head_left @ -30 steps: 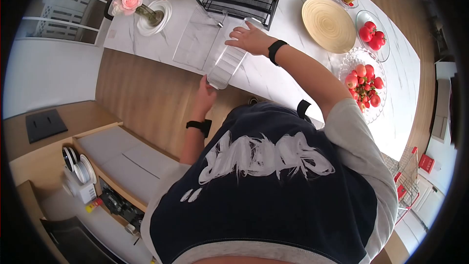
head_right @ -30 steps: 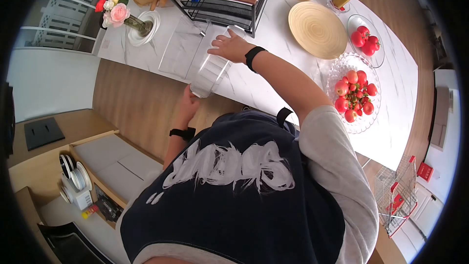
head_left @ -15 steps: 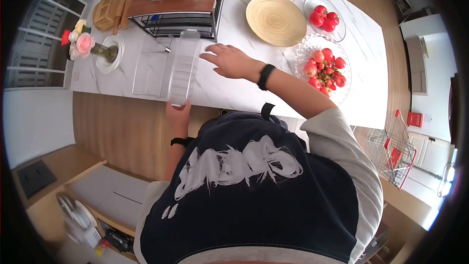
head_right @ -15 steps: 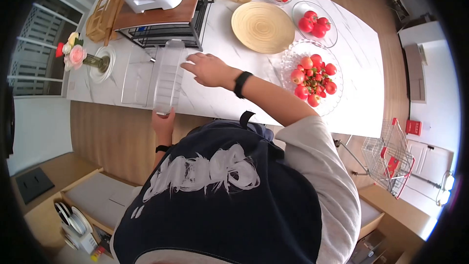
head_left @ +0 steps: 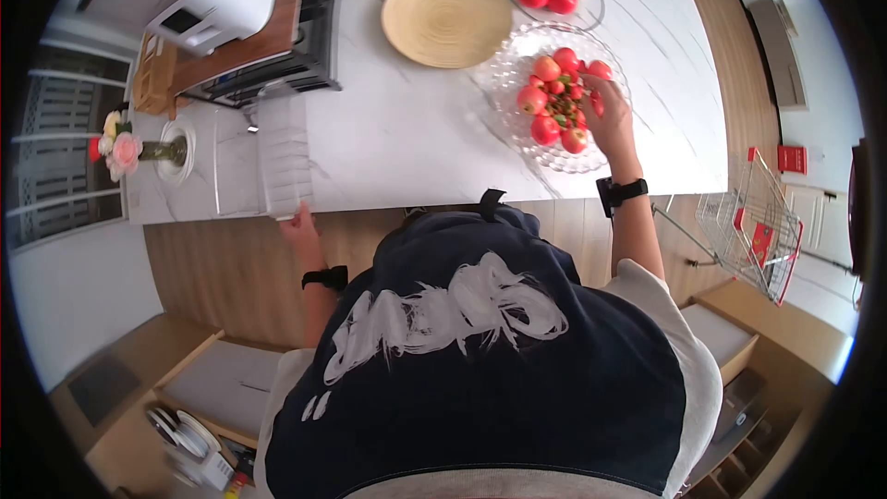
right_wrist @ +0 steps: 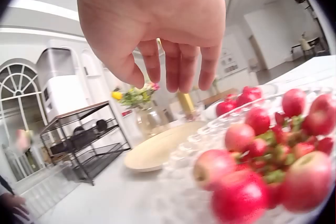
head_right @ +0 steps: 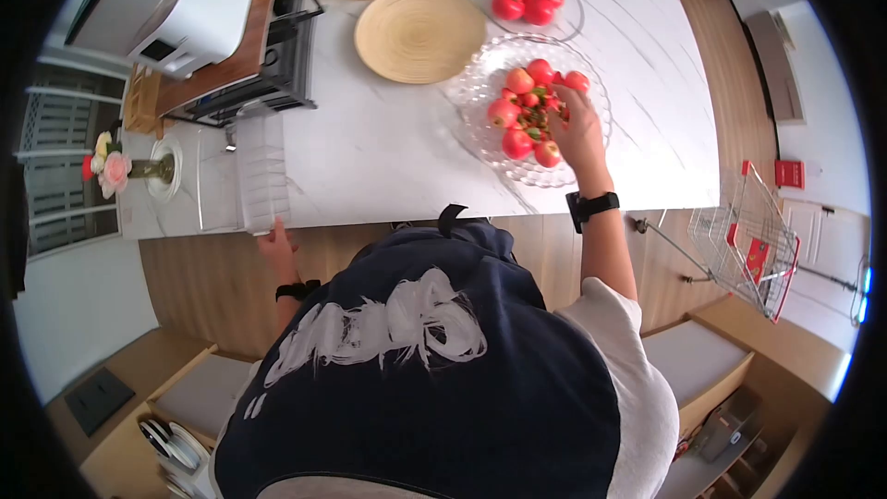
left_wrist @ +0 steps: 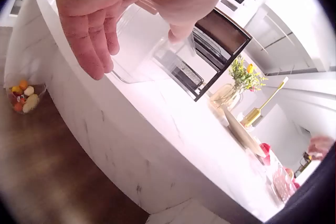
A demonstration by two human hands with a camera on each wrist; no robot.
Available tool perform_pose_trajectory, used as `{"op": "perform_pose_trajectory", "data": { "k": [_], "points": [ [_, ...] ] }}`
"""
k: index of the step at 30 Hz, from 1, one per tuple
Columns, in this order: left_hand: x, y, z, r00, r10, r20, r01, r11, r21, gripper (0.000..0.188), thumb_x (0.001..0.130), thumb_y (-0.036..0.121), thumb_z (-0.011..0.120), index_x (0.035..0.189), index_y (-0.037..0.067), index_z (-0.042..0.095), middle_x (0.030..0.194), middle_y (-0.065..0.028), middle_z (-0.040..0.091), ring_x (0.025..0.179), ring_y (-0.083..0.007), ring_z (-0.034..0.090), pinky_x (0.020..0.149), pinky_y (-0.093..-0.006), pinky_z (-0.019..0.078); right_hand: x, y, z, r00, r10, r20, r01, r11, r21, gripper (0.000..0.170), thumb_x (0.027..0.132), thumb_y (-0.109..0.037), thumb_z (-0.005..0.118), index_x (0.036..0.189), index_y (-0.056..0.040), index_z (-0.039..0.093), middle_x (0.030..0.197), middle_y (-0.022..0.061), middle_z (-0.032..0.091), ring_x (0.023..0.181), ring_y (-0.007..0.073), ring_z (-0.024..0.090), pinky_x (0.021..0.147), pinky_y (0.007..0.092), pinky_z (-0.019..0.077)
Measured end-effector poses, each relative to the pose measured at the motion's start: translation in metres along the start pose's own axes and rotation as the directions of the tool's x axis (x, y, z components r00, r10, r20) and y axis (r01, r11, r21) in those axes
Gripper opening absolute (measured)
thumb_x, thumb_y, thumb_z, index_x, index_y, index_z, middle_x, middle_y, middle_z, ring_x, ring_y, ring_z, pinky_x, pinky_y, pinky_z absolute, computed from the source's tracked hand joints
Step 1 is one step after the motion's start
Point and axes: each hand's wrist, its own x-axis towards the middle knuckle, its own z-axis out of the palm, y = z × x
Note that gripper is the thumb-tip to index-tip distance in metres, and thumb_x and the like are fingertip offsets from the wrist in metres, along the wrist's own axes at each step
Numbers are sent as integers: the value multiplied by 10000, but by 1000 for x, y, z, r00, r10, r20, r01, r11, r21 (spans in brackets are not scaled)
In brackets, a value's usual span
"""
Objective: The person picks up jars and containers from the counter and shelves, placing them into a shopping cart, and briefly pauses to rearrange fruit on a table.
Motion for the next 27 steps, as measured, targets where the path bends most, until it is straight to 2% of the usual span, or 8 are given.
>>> {"op": "perform_pose_trajectory", "data": {
  "k": [2, 7, 9, 11, 16, 19, 22, 27],
  "points": [
    [-13, 14, 6, 953, -303, -9, 303, 949, 87, 492, 885, 353, 730, 1214, 22, 580, 951, -75, 643, 837, -201, 653, 627, -381, 558, -10, 64, -24, 989, 52, -140, -72, 987, -141, 340, 864, -66, 665, 1201, -27, 648, 1128, 190, 658, 1055, 354, 645, 906, 405, 516],
    [-42, 31, 29, 882, -403, 245, 358, 910, 209, 369, 925, 280, 629, 1193, 28, 604, 990, -70, 656, 851, -198, 670, 630, -361, 547, -56, 241, -35, 895, 288, -340, -393, 869, -299, 487, 920, -277, 647, 1324, -23, 550, 1122, 255, 641, 1037, 406, 627, 922, 454, 499],
    [-56, 50, 50, 900, -356, 250, 312, 929, 199, 282, 949, 223, 607, 1157, 35, 637, 994, -84, 686, 829, -196, 689, 593, -330, 551, -59, 269, -32, 768, 633, -96, -638, 769, -36, 526, 977, -403, 583, 1335, -19, 543, 1157, 206, 652, 1030, 331, 655, 886, 415, 516],
    [-65, 70, 72, 902, -306, 305, 264, 949, 174, 279, 955, 205, 593, 1174, 36, 632, 1014, -87, 689, 843, -195, 691, 614, -324, 551, -57, 256, -30, 593, 766, 248, -790, 495, 361, 578, 1012, -516, 487, 1368, -61, 517, 1124, 125, 672, 969, 208, 658, 798, 357, 516],
    [-82, 106, 121, 855, -205, 477, 125, 973, 193, 312, 965, 229, 594, 1220, 51, 617, 1082, -100, 682, 910, -207, 702, 669, -312, 553, -50, 243, -2, 629, 624, 463, -720, 244, 650, 512, 1042, -477, 447, 1314, -55, 550, 1052, 95, 678, 917, 192, 663, 735, 345, 545],
    [-99, 127, 145, 817, -235, 526, 135, 966, 222, 328, 962, 239, 599, 1230, 52, 614, 1092, -102, 682, 913, -208, 701, 678, -309, 555, -48, 251, 18, 714, 525, 463, -684, 384, 620, 460, 1058, -414, 434, 1301, -34, 522, 1086, 129, 678, 871, 215, 693, 665, 336, 570],
    [-105, 130, 165, 745, -235, 624, 80, 961, 266, 345, 963, 247, 601, 1246, 49, 609, 1105, -106, 683, 921, -206, 700, 694, -327, 556, -45, 223, 11, 703, 550, 450, -657, 262, 707, 427, 1063, -373, 426, 1303, -27, 494, 1091, 147, 679, 836, 239, 717, 596, 337, 577],
    [-112, 140, 207, 622, -172, 764, -91, 953, 289, 358, 971, 255, 596, 1263, 46, 604, 1104, -103, 687, 913, -196, 698, 709, -329, 549, -47, 220, 17, 693, 588, 417, -646, 251, 721, 415, 1061, -361, 432, 1306, -28, 469, 1082, 160, 678, 794, 252, 725, 555, 355, 575]
  ]
}}
